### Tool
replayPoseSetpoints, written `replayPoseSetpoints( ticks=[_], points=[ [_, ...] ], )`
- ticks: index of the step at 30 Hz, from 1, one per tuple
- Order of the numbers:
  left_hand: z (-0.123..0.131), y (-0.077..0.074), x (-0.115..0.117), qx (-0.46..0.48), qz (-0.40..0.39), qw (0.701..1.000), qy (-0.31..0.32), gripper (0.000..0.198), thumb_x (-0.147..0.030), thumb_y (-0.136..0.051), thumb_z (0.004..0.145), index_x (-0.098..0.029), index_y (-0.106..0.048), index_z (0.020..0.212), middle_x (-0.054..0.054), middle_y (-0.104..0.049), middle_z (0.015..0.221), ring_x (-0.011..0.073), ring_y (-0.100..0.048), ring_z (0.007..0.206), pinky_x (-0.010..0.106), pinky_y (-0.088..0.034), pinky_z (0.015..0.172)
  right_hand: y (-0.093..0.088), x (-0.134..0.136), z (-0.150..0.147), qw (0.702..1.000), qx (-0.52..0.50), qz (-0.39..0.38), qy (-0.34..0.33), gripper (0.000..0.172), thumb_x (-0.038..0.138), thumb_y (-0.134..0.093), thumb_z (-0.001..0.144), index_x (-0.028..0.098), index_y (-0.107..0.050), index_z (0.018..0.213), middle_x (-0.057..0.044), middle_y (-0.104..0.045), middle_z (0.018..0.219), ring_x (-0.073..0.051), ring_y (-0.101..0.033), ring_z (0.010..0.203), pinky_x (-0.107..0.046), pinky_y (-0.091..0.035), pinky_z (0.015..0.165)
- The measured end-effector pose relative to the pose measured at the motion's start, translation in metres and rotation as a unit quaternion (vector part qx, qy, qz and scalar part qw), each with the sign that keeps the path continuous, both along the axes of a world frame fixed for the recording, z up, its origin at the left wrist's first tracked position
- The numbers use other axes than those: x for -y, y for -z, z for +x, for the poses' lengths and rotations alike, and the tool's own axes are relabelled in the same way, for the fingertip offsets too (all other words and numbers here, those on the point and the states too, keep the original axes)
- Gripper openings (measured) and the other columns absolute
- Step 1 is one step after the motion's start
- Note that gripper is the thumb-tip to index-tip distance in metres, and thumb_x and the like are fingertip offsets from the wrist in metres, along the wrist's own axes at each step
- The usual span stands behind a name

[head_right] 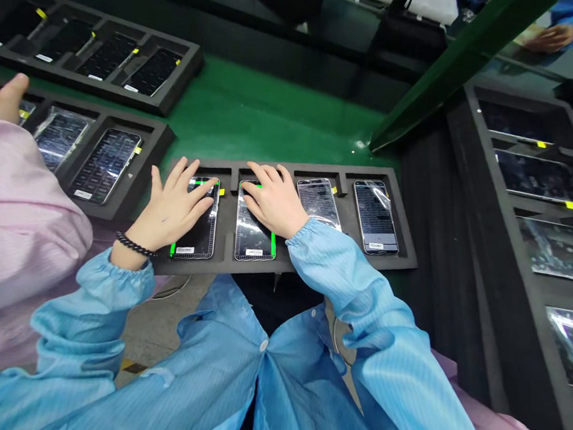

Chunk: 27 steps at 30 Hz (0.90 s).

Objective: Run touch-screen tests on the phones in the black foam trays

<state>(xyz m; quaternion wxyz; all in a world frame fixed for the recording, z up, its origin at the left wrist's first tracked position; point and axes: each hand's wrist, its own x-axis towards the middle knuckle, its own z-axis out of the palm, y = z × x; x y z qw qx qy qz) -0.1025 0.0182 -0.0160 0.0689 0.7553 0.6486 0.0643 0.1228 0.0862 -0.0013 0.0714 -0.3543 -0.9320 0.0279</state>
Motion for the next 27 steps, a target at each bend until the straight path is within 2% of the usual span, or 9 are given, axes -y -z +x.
replayPoseSetpoints(
  ticks=[6, 13, 21, 27],
  points=[
    [0.003, 0.005, 0.002, 0.005, 0.021, 1.0, 0.006, 0.058, -0.05, -0.022, 0.106, -0.023, -0.052, 0.147, 0.016, -0.026, 0.168, 0.0363, -0.013, 0.159, 0.078, -0.005, 0.119, 0.006, 0.001, -0.004, 1.0, 0.01, 0.0, -0.011, 0.039, 0.031, -0.041, 0.105, 0.018, -0.066, 0.132, -0.016, -0.045, 0.159, -0.032, -0.048, 0.138, -0.057, -0.031, 0.118],
    [0.005, 0.002, 0.019, 0.014, 0.042, 0.999, 0.02, 0.05, -0.047, -0.033, 0.105, -0.025, -0.056, 0.143, 0.013, -0.028, 0.167, 0.0384, -0.016, 0.158, 0.08, -0.004, 0.119, 0.005, 0.008, -0.002, 1.0, -0.005, 0.005, -0.024, 0.038, 0.031, -0.04, 0.105, 0.017, -0.069, 0.126, -0.016, -0.048, 0.157, -0.032, -0.048, 0.138, -0.059, -0.032, 0.118],
    [0.012, -0.005, 0.041, -0.007, 0.031, 0.999, 0.024, 0.056, -0.05, -0.027, 0.106, -0.019, -0.057, 0.141, 0.018, -0.027, 0.167, 0.0371, -0.012, 0.159, 0.078, -0.003, 0.12, 0.0, 0.024, 0.002, 0.999, 0.006, 0.004, -0.038, 0.039, 0.031, -0.039, 0.106, 0.017, -0.071, 0.122, -0.015, -0.049, 0.156, -0.031, -0.05, 0.136, -0.058, -0.033, 0.119],
    [0.015, -0.013, 0.057, 0.021, 0.006, 1.0, 0.018, 0.051, -0.053, -0.028, 0.106, -0.026, -0.054, 0.142, 0.006, -0.025, 0.169, 0.0338, -0.012, 0.159, 0.068, 0.007, 0.125, -0.001, 0.037, 0.005, 0.999, 0.001, 0.006, -0.051, 0.037, 0.03, -0.041, 0.106, 0.015, -0.073, 0.118, -0.016, -0.051, 0.155, -0.032, -0.052, 0.134, -0.059, -0.034, 0.118]
  ],
)
